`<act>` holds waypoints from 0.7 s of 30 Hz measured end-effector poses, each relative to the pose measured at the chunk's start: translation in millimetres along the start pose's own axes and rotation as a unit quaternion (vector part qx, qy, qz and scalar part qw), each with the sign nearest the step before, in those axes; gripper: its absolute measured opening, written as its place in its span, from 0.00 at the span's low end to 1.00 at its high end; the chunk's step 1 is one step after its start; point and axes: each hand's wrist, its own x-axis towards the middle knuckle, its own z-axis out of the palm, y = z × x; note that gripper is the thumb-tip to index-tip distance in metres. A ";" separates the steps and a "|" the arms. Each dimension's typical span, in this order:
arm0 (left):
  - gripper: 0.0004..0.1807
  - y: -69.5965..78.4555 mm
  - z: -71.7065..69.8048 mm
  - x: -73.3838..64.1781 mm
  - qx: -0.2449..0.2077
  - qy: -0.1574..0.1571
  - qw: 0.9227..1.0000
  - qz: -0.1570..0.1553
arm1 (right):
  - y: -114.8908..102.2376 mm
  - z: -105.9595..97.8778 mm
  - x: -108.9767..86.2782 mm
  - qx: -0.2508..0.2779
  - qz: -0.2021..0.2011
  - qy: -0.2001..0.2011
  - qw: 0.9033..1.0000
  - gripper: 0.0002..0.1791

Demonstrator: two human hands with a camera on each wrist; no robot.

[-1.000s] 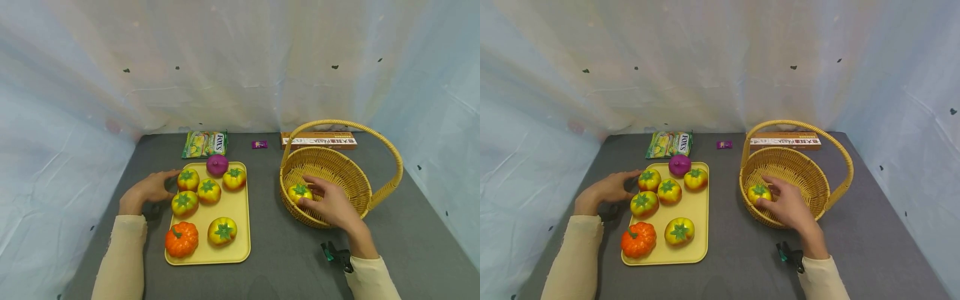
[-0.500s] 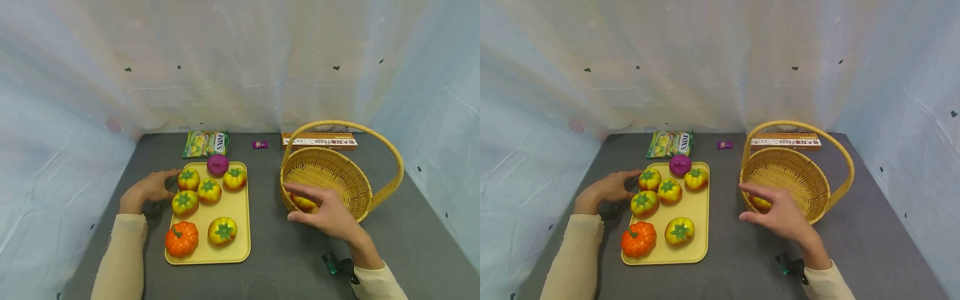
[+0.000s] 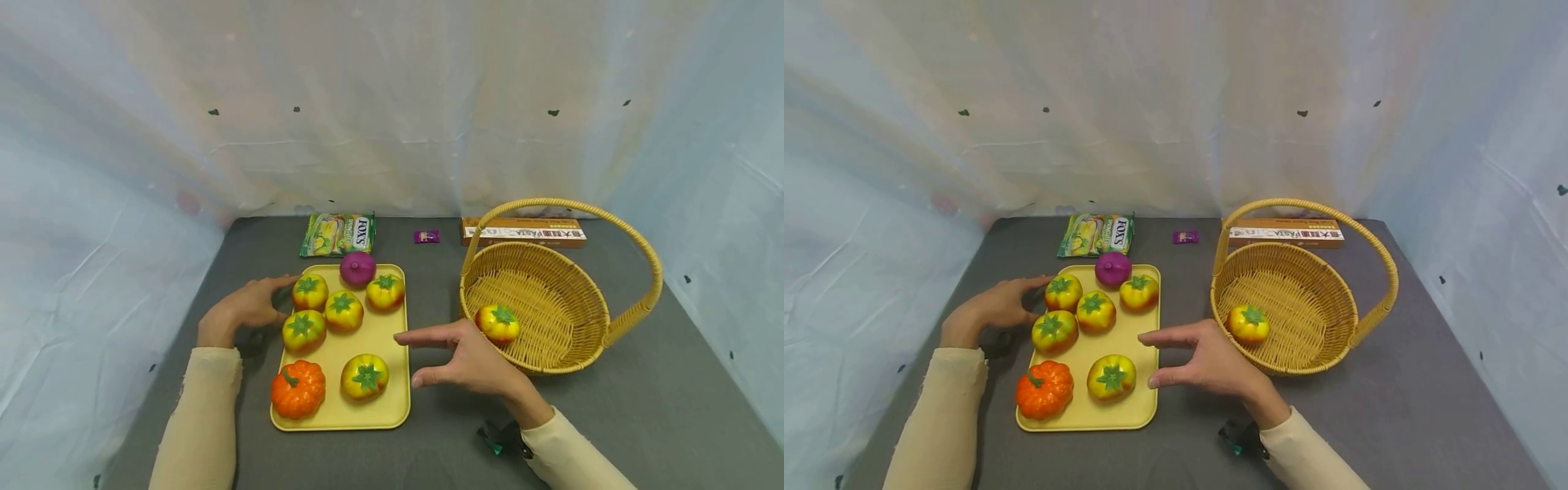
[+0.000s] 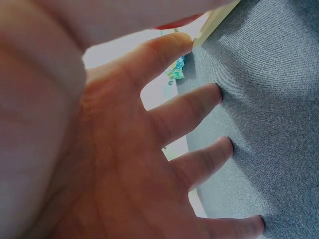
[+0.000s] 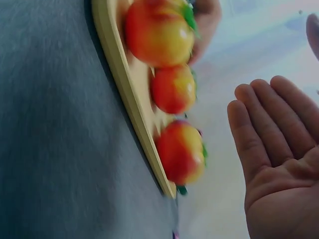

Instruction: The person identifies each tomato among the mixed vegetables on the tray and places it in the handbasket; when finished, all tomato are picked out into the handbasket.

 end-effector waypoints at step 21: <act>0.52 2.1 -1.7 -1.8 -0.007 -0.005 1.000 -0.001 | 24.9 45.0 44.4 -0.135 0.019 -0.073 0.988 0.34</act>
